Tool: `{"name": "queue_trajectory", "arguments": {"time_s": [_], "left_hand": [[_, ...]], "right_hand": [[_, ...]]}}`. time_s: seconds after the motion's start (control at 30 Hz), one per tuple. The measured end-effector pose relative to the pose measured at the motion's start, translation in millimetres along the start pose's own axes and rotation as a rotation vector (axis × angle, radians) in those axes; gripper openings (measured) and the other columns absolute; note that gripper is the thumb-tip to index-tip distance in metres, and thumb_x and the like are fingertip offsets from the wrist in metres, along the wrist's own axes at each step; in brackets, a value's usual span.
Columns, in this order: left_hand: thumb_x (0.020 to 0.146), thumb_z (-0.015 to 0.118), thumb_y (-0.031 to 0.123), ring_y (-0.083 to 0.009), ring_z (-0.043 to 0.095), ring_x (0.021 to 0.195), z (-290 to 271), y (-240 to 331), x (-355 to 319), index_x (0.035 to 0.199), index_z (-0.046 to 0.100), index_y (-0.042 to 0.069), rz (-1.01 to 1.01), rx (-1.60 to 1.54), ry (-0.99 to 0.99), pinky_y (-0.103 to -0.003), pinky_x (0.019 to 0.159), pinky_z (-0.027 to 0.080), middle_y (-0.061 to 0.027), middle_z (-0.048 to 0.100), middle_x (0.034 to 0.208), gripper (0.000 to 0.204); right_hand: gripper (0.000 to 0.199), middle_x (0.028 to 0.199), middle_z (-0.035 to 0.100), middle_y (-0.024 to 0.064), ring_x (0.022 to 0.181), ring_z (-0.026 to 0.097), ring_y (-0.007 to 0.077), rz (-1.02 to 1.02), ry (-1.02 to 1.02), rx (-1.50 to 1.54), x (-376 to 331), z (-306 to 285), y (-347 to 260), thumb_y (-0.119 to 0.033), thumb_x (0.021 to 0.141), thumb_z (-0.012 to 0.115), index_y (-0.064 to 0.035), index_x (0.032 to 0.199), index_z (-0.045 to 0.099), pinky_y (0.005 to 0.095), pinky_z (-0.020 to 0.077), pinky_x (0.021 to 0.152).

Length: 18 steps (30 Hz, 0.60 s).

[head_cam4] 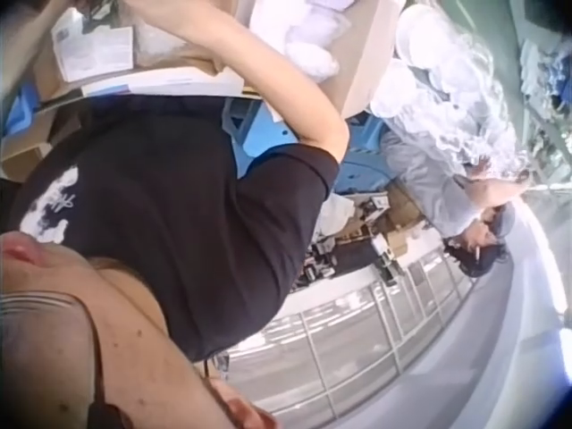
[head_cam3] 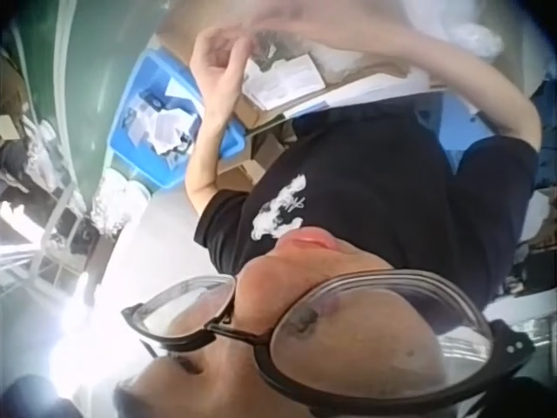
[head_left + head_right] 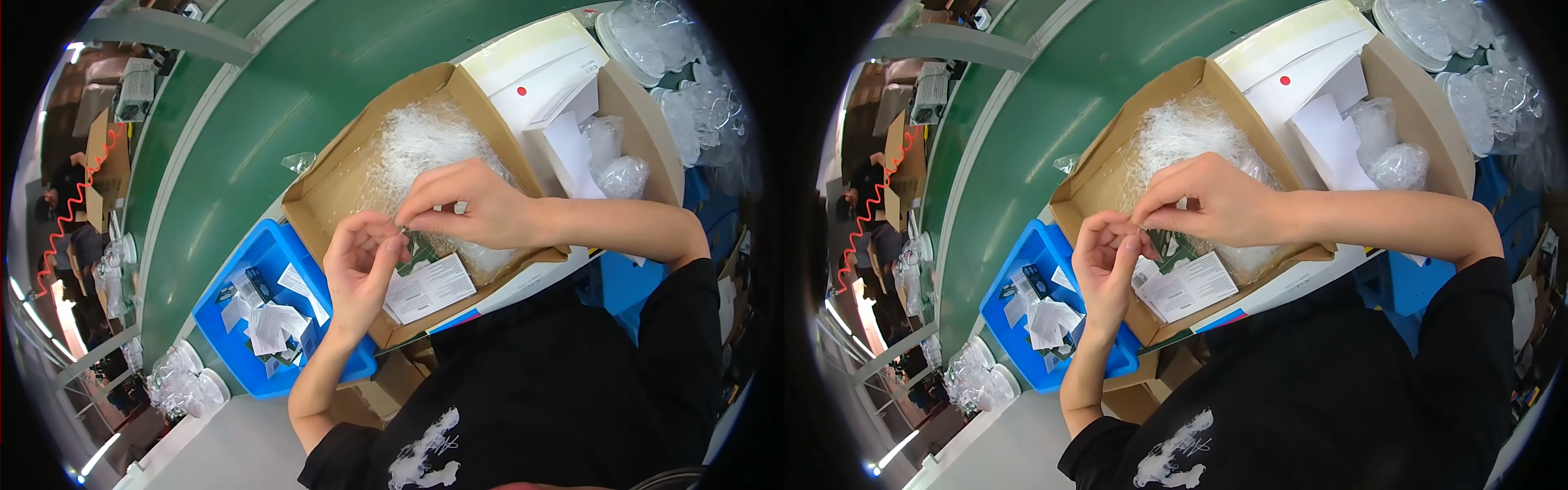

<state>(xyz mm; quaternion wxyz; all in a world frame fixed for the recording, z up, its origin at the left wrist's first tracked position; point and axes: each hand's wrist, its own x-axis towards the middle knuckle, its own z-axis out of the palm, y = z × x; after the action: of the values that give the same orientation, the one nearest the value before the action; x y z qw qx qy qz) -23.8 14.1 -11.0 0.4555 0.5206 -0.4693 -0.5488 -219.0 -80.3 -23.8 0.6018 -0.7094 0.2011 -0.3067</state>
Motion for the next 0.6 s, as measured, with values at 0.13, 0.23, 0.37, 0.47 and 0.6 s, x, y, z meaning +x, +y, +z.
{"name": "queue_trajectory", "arguments": {"time_s": [0.13, 0.23, 0.37, 0.47, 0.6], "left_hand": [[0.094, 0.055, -0.001, -0.0154, 0.063, 0.077, 0.7, 1.8, 0.3, 0.118, 0.047, -0.002, -0.003, 0.012, 0.004, -0.027, 0.07, 0.053, -0.0107, 0.063, 0.09, 0.025], [0.092, 0.06, -0.003, -0.0125, 0.063, 0.079, -0.9, 1.0, -0.1, 0.119, 0.049, 0.0, -0.009, -0.021, -0.007, -0.024, 0.07, 0.051, -0.0093, 0.065, 0.093, 0.029], [0.091, 0.062, -0.003, -0.0121, 0.063, 0.079, -1.0, 0.4, 0.1, 0.119, 0.05, 0.0, -0.015, -0.014, -0.01, -0.023, 0.07, 0.052, -0.0085, 0.066, 0.094, 0.031], [0.09, 0.062, -0.003, -0.0119, 0.064, 0.079, -1.4, -0.3, 0.2, 0.119, 0.05, 0.0, -0.013, -0.003, -0.01, -0.023, 0.069, 0.052, -0.0082, 0.066, 0.093, 0.031], [0.09, 0.062, -0.003, -0.0117, 0.064, 0.08, -1.2, 2.9, -0.2, 0.118, 0.051, 0.0, -0.018, 0.026, -0.014, -0.024, 0.07, 0.053, -0.0079, 0.066, 0.092, 0.031]], "right_hand": [[0.012, 0.091, 0.068, 0.0071, 0.081, 0.065, 0.0175, -0.046, -0.004, 0.026, -0.7, 4.1, 6.9, -0.002, 0.086, 0.068, -0.0032, 0.097, 0.071, 0.0287, 0.0516, 0.067], [0.013, 0.091, 0.068, 0.0071, 0.082, 0.065, 0.0187, 0.009, -0.047, 0.056, -0.2, 4.2, 5.7, -0.001, 0.085, 0.068, -0.0029, 0.098, 0.071, 0.0302, 0.052, 0.07], [0.013, 0.092, 0.068, 0.0067, 0.081, 0.065, 0.017, 0.036, -0.081, 0.072, -0.8, 3.3, 5.9, -0.002, 0.086, 0.068, -0.0032, 0.098, 0.071, 0.0279, 0.0512, 0.067], [0.013, 0.092, 0.068, 0.0063, 0.08, 0.064, 0.0149, 0.051, -0.09, 0.101, -0.5, 2.6, 4.2, -0.003, 0.087, 0.067, -0.0035, 0.099, 0.071, 0.0261, 0.0504, 0.065], [0.013, 0.093, 0.068, 0.0057, 0.078, 0.064, 0.013, 0.047, -0.107, 0.112, -0.9, 2.2, 5.4, -0.004, 0.088, 0.067, -0.0039, 0.101, 0.071, 0.0247, 0.0499, 0.063]]}}
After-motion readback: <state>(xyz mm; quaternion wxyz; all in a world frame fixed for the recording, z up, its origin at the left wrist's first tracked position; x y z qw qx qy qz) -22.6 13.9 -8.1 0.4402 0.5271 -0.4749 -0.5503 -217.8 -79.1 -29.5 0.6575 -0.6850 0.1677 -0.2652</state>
